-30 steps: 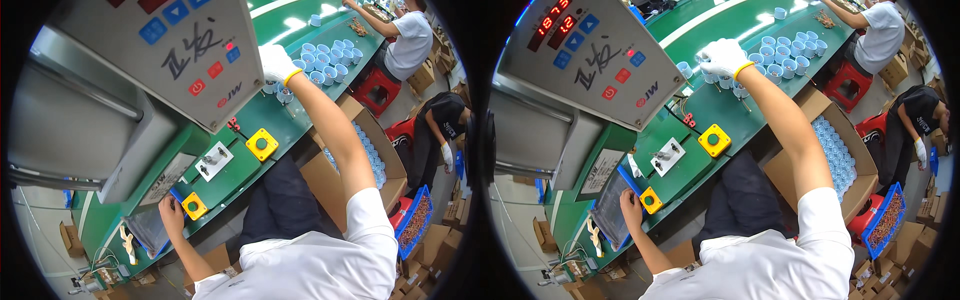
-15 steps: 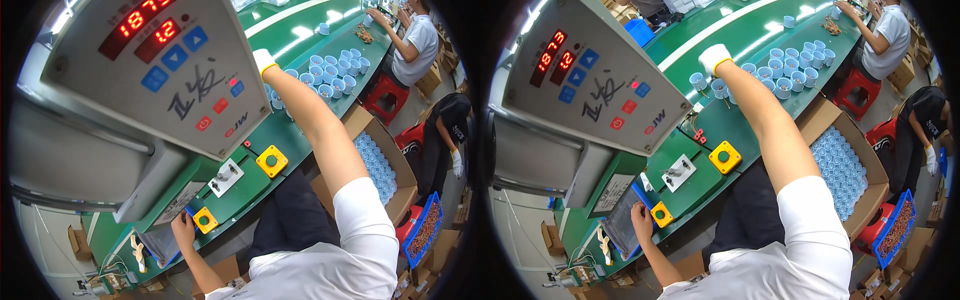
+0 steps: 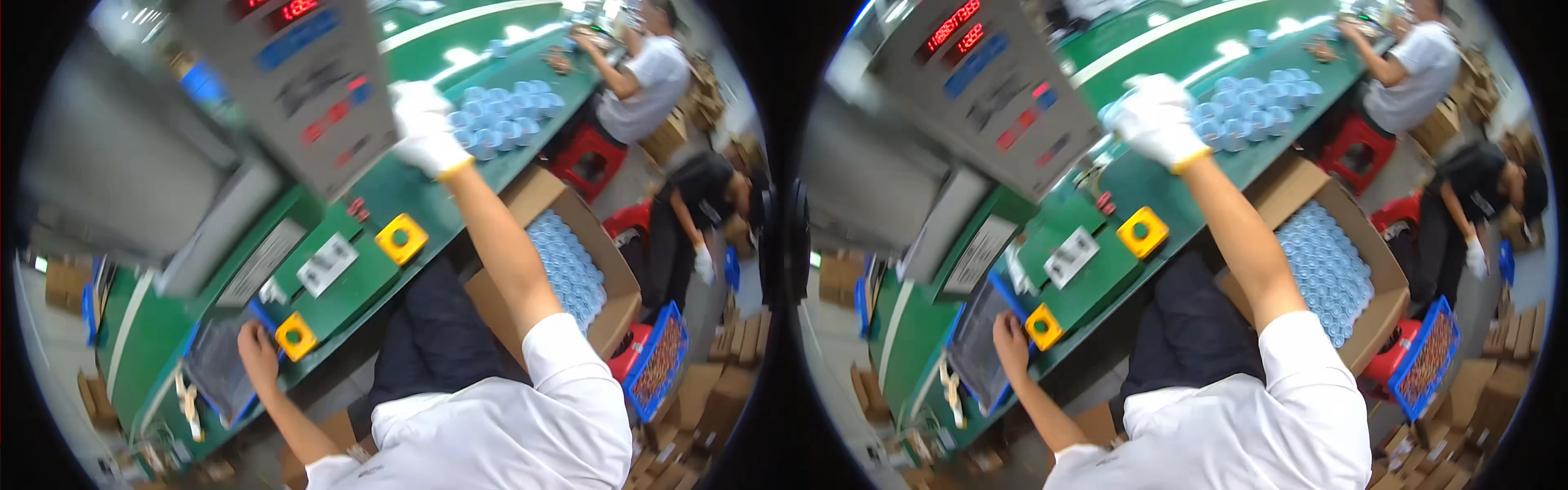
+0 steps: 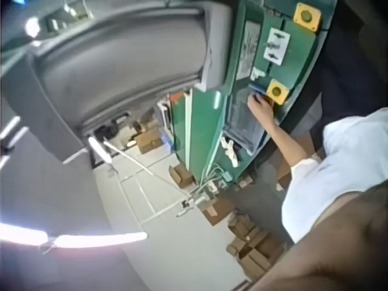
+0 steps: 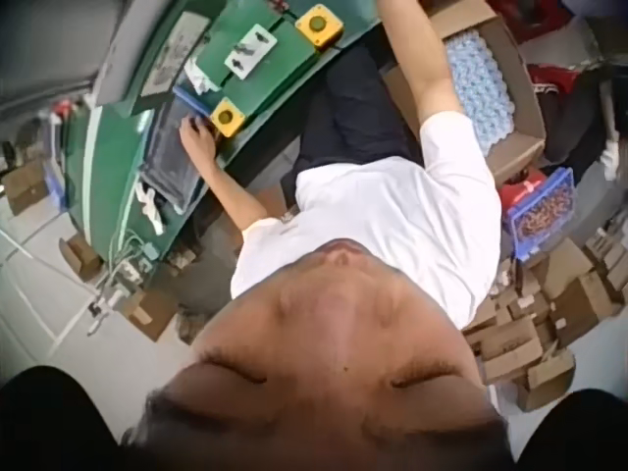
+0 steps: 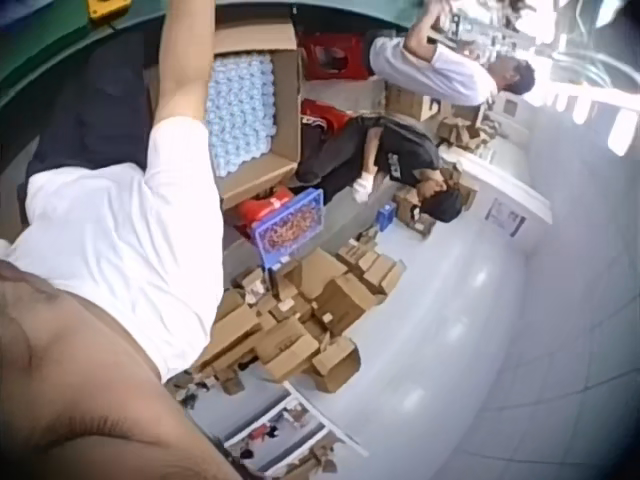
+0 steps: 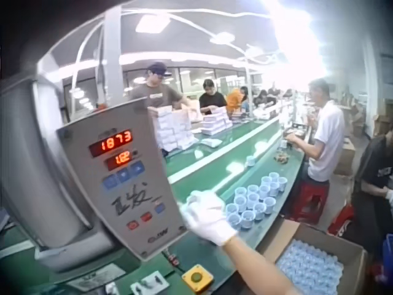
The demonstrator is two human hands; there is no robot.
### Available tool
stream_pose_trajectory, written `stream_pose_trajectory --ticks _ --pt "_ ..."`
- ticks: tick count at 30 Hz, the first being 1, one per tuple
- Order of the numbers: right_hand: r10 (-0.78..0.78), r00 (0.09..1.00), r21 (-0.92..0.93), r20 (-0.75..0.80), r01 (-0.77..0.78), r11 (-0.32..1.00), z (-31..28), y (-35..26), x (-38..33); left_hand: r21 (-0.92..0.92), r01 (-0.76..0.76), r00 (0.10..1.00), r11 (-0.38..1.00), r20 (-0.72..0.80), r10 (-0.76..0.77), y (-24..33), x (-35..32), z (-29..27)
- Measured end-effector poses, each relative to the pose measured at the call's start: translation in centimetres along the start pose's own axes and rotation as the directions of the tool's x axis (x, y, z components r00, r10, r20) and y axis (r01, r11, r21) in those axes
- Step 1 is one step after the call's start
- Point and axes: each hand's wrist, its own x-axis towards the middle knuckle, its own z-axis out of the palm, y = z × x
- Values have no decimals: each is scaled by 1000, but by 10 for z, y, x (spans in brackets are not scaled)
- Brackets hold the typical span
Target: The worker is manually assembling small metal components into light blue plastic cups using an industrial press machine on a production line.
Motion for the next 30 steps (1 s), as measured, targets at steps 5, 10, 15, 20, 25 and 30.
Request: stream_pose_trajectory --ticks 5,10,15,20,25,30 --pt "505 863 954 24 -170 246 -17 -68 -124 -148 83 997 986 12 -82 44 23 20" --pt "376 927 834 3 -210 510 -1 -160 -137 -177 112 993 978 -14 -116 33 10 11" --pt "98 966 661 -239 88 745 11 -178 -116 -199 78 995 977 -44 -89 32 11 11" --pt "88 914 516 -396 143 845 23 -182 -119 -166 79 996 983 -30 -85 38 12 8" --pt "73 919 489 -388 139 861 21 -185 -118 -157 79 996 984 -32 -85 35 10 9" --pt "67 945 458 -321 93 884 19 -181 -109 -162 109 993 981 -23 -114 37 10 7"
